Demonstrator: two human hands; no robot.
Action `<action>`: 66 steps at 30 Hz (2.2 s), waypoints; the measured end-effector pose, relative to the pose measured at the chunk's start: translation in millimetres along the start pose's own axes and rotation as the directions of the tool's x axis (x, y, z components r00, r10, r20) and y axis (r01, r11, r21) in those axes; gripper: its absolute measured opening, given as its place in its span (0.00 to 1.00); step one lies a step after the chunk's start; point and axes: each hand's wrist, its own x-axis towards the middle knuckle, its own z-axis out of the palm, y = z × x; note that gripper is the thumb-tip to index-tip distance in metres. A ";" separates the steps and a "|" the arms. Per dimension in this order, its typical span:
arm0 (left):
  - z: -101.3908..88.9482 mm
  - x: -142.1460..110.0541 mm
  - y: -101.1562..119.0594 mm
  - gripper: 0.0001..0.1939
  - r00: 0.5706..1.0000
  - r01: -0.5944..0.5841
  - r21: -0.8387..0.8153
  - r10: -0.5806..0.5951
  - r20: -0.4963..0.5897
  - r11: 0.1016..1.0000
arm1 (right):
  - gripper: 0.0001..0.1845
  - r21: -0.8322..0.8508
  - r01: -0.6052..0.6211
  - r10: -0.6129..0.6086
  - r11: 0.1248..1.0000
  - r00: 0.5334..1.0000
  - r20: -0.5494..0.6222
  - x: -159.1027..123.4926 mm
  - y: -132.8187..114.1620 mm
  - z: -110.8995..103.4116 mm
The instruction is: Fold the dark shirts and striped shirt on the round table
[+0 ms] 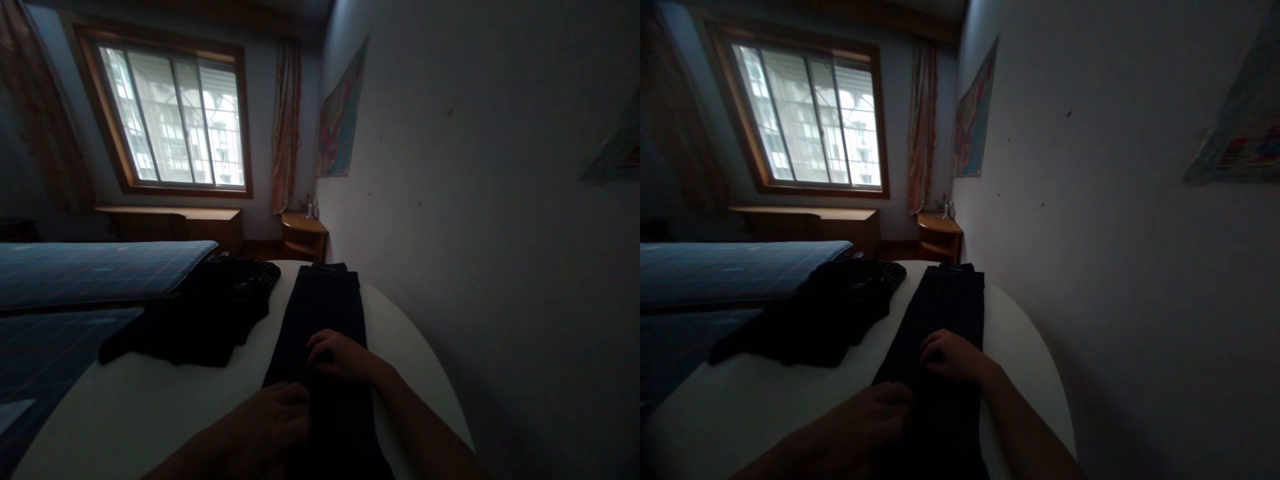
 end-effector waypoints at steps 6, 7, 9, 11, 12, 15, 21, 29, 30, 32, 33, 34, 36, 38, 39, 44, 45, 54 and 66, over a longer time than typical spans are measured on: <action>34.7 10.4 2.6 0.01 0.984 -0.178 0.057 0.179 -0.020 0.982 | 0.08 0.017 -0.012 0.013 1.000 0.999 -0.036 -4.1 4.2 -6.6; 41.8 11.1 1.9 0.01 0.977 -0.211 0.078 0.213 -0.019 0.974 | 0.08 0.017 -0.023 0.024 1.000 0.999 -0.032 -4.9 4.4 -7.3; 56.2 11.4 0.0 0.04 0.967 -0.252 0.108 0.254 -0.007 0.962 | 0.09 0.013 -0.044 0.044 0.999 0.999 -0.007 -5.9 4.2 -8.5; 68.8 11.1 -2.0 0.06 0.966 -0.258 0.093 0.259 0.003 0.962 | 0.10 0.015 -0.064 0.064 0.998 0.998 0.017 -6.5 3.2 -9.6; 73.4 11.0 -2.9 0.05 0.970 -0.243 0.071 0.244 -0.001 0.967 | 0.10 0.017 -0.072 0.072 0.997 0.997 0.024 -6.6 2.6 -10.2; 77.3 11.3 -4.0 0.08 0.982 -0.176 0.016 0.177 -0.068 0.984 | 0.10 0.027 -0.086 0.085 0.996 0.996 0.020 -7.5 1.6 -12.2; 57.4 14.2 3.8 0.19 0.978 -0.181 0.050 0.186 -0.099 0.982 | 0.14 -0.010 -0.125 0.124 0.992 0.991 -0.046 -11.1 8.3 -14.7; 56.8 14.0 6.2 0.29 0.983 -0.159 0.114 0.167 -0.073 0.981 | 0.41 -0.233 -0.557 0.515 0.797 0.828 -0.220 -5.7 20.9 -2.4; 58.3 13.3 4.4 0.31 0.984 -0.160 0.151 0.170 -0.058 0.976 | 0.42 -0.235 -0.573 0.540 0.785 0.819 -0.194 -4.4 21.6 -0.1; 61.6 11.9 0.7 0.33 0.983 -0.169 0.198 0.178 -0.032 0.966 | 0.43 -0.252 -0.575 0.557 0.778 0.818 -0.145 -1.6 22.9 3.1; 63.3 11.5 -0.9 0.33 0.983 -0.170 0.207 0.180 -0.027 0.963 | 0.43 -0.263 -0.568 0.556 0.780 0.821 -0.127 0.1 23.9 3.8; 65.0 11.3 -2.2 0.33 0.983 -0.171 0.208 0.180 -0.026 0.963 | 0.44 -0.270 -0.562 0.553 0.782 0.825 -0.116 2.1 25.1 4.0; 68.3 11.9 -4.4 0.32 0.984 -0.160 0.204 0.172 -0.039 0.966 | 0.44 -0.275 -0.548 0.545 0.790 0.833 -0.097 6.5 28.2 2.9; 71.1 13.7 -6.3 0.33 0.987 -0.142 0.197 0.153 -0.045 0.970 | 0.45 -0.281 -0.531 0.532 0.800 0.843 -0.078 11.5 31.9 0.7; 72.2 14.8 -7.3 0.33 0.989 -0.130 0.188 0.140 -0.041 0.973 | 0.45 -0.285 -0.521 0.525 0.805 0.848 -0.068 13.9 33.6 -0.6; 70.1 18.3 -13.1 0.31 0.993 -0.115 0.120 0.119 -0.026 0.986 | 0.45 -0.294 -0.523 0.528 0.800 0.847 -0.070 28.1 36.9 -8.7; 67.1 18.5 -14.2 0.29 0.991 -0.130 0.097 0.132 -0.019 0.987 | 0.43 -0.299 -0.532 0.529 0.792 0.843 -0.101 32.4 37.2 -10.9; 17.3 29.9 -34.9 0.30 0.996 -0.083 0.021 0.083 -0.038 0.996 | 0.33 -0.333 -0.695 0.527 0.637 0.708 -0.470 98.3 76.5 -36.4; 75.2 32.2 -87.8 0.32 0.990 -0.077 0.221 0.100 -0.097 0.972 | 0.50 -0.175 -0.824 0.769 0.539 0.566 -0.297 161.0 138.9 -33.6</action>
